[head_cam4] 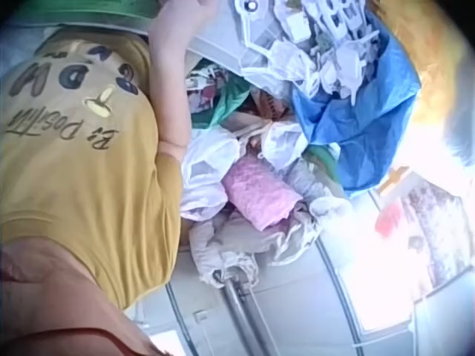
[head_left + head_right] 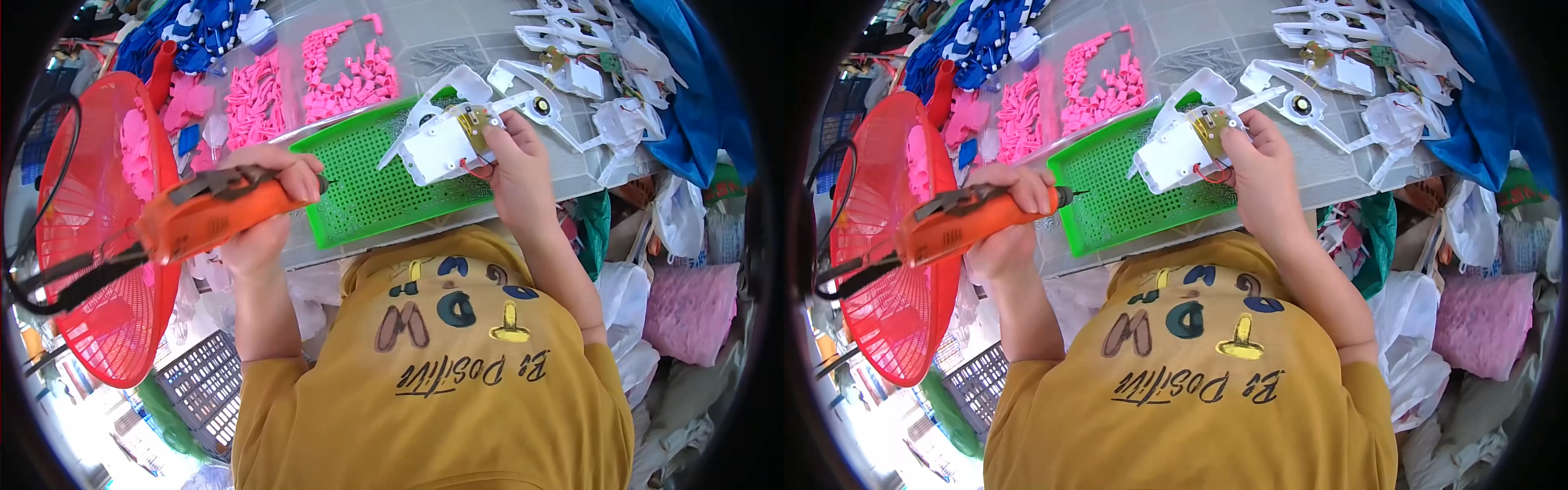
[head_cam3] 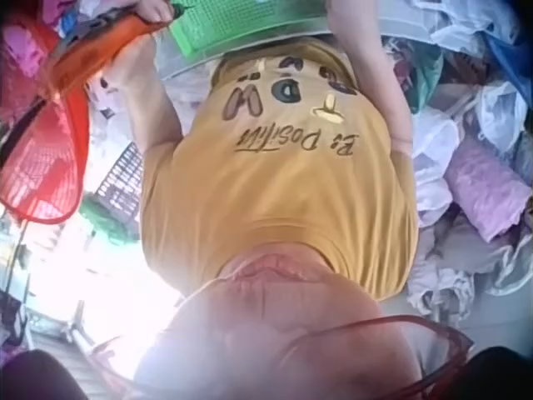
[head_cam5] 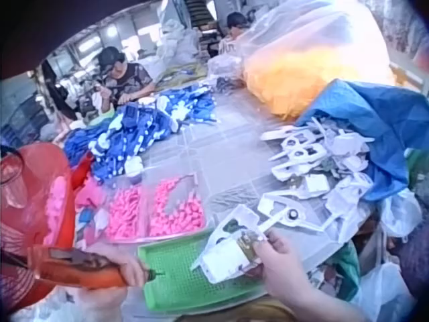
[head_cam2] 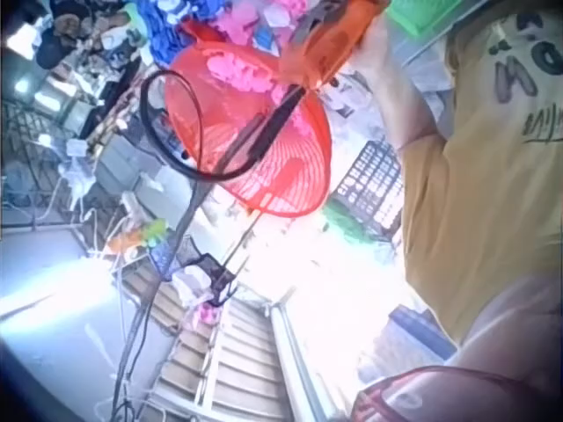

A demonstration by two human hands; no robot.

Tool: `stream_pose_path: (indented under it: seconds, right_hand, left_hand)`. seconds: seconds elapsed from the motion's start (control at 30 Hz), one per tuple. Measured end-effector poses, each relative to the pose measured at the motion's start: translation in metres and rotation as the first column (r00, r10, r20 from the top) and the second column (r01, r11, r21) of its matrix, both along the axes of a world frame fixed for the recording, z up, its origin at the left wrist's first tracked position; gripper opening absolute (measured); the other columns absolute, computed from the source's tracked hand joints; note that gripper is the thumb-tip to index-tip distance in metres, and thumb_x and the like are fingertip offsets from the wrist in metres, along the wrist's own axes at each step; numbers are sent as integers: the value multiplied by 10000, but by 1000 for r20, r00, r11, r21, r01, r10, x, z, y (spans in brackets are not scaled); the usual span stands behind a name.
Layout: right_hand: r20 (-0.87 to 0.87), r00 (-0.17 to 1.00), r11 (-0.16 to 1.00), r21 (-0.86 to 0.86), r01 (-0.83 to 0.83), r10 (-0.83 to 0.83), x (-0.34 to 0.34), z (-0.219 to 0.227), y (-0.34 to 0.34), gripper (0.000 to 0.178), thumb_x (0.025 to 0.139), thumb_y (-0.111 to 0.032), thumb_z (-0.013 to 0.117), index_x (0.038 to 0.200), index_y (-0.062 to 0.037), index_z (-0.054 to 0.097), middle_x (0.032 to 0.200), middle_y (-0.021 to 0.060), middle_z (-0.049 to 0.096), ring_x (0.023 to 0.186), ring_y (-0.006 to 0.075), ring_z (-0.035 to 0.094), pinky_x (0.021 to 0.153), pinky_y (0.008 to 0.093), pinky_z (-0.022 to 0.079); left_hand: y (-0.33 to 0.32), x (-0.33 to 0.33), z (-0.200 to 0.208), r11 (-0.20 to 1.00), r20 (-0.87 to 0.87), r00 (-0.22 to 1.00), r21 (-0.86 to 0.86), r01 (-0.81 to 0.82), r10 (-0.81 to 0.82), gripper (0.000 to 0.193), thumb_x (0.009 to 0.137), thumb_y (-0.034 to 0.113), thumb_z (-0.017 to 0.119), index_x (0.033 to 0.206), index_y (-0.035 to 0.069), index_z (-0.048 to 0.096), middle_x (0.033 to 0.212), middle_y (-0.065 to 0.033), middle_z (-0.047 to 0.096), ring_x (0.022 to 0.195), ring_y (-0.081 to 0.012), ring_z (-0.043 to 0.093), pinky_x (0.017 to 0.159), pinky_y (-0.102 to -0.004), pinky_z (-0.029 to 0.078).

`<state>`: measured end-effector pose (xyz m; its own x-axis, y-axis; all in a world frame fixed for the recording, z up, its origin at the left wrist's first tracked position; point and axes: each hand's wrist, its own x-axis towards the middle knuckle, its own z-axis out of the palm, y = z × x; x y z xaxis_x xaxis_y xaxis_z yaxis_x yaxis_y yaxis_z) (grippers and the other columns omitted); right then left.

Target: Assembling a toy drone by connecting electronic components and plastic parts.

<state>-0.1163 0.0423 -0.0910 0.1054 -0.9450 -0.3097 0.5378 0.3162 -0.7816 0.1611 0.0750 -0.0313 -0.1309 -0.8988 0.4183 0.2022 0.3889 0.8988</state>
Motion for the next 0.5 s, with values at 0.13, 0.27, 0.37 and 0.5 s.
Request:
stream_pose_path:
  seconds: [0.13,0.27,0.37,0.5]
  right_hand:
    - [-66,998,1000,-23,-6,5,3,0,2,249,979,-65,513,1208,27,547,1085,89,655,886,123,675,713,282,604]
    - [-137,990,998,-64,-27,18,3,-9,0,245,983,-73,515,1204,29,541,1075,93,657,870,123,677,706,277,600]
    - [-138,990,999,-28,-31,27,5,-1,1,247,988,-73,508,1213,27,534,1072,94,659,863,117,675,693,275,596]
    - [-186,982,999,-18,-32,28,10,-5,5,253,991,-62,496,1226,25,529,1079,93,654,860,109,674,679,270,596]
  left_hand:
    - [-1,5,-16,997,-119,992,46,57,-52,397,753,129,694,1081,-46,556,752,-95,605,685,-200,586,753,-395,498]
    - [8,4,-12,995,46,996,45,-84,82,302,774,95,662,1033,7,535,689,-47,515,582,-155,479,635,-347,378]
    - [16,6,-10,985,65,991,121,-123,116,260,769,53,634,1005,3,538,658,-52,501,548,-158,467,597,-345,374]
    - [17,11,-19,984,-17,992,124,-125,128,244,754,-31,644,980,-28,551,760,-119,607,611,-158,557,680,-329,510]
